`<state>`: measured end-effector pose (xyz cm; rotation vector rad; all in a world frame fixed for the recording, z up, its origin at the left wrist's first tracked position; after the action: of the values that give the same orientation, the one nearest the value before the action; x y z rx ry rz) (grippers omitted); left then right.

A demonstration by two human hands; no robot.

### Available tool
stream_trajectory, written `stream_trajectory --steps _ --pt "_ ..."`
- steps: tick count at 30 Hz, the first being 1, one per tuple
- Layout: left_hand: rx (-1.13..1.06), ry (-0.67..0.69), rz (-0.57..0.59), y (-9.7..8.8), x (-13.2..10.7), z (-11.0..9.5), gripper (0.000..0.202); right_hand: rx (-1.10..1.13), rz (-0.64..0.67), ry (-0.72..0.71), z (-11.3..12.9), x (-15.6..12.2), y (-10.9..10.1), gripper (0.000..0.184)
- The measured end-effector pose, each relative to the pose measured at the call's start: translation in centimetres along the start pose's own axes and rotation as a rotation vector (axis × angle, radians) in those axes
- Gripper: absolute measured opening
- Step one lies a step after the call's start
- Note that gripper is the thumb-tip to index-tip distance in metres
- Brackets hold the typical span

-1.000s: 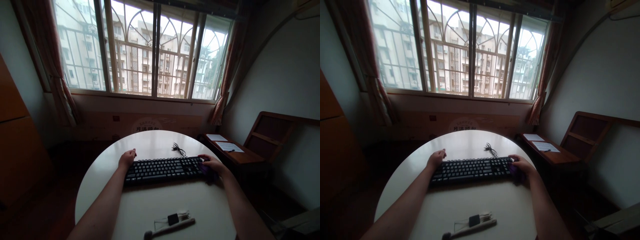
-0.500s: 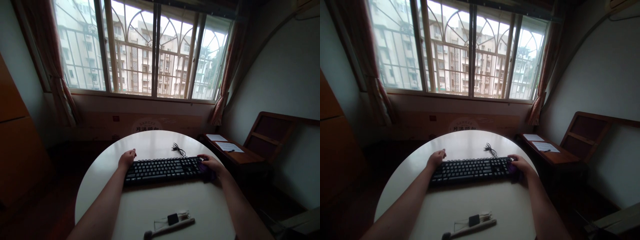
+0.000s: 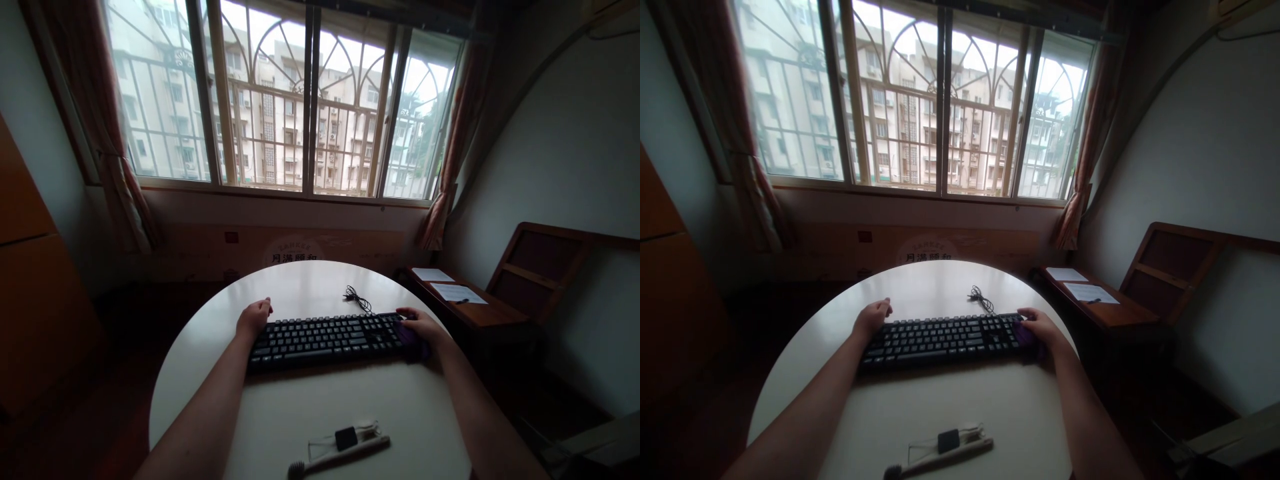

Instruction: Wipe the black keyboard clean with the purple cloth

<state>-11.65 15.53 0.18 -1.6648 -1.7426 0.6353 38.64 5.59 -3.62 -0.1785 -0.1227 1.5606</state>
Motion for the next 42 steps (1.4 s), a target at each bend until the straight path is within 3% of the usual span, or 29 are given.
stream_trajectory --steps 8,20,35,42 --pt "0.001 0.014 -0.007 -0.1 0.1 0.1 0.048 -0.061 0.098 0.026 1.2 -1.6 0.8 0.054" --pt "-0.006 0.012 -0.007 -0.1 0.2 0.3 0.048 -0.026 0.214 0.022 1.4 -1.9 2.0 0.060" --pt "0.039 0.013 -0.011 -0.2 -0.1 -0.1 0.048 -0.026 0.058 0.039 0.7 -1.1 0.7 0.048" --pt "0.264 0.023 0.070 0.3 -0.1 -1.3 0.041 -0.098 0.024 0.032 0.5 -0.7 0.0 0.046"
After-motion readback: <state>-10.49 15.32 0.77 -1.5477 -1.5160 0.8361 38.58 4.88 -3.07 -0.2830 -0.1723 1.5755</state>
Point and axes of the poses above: each hand's wrist, its own x-axis towards the middle knuckle, its own y-axis out of the palm, z = x × y, the point moved 10 cm from there along x, towards the middle knuckle, and after that the axes turned 10 degrees about z, right-handed, at the moved point
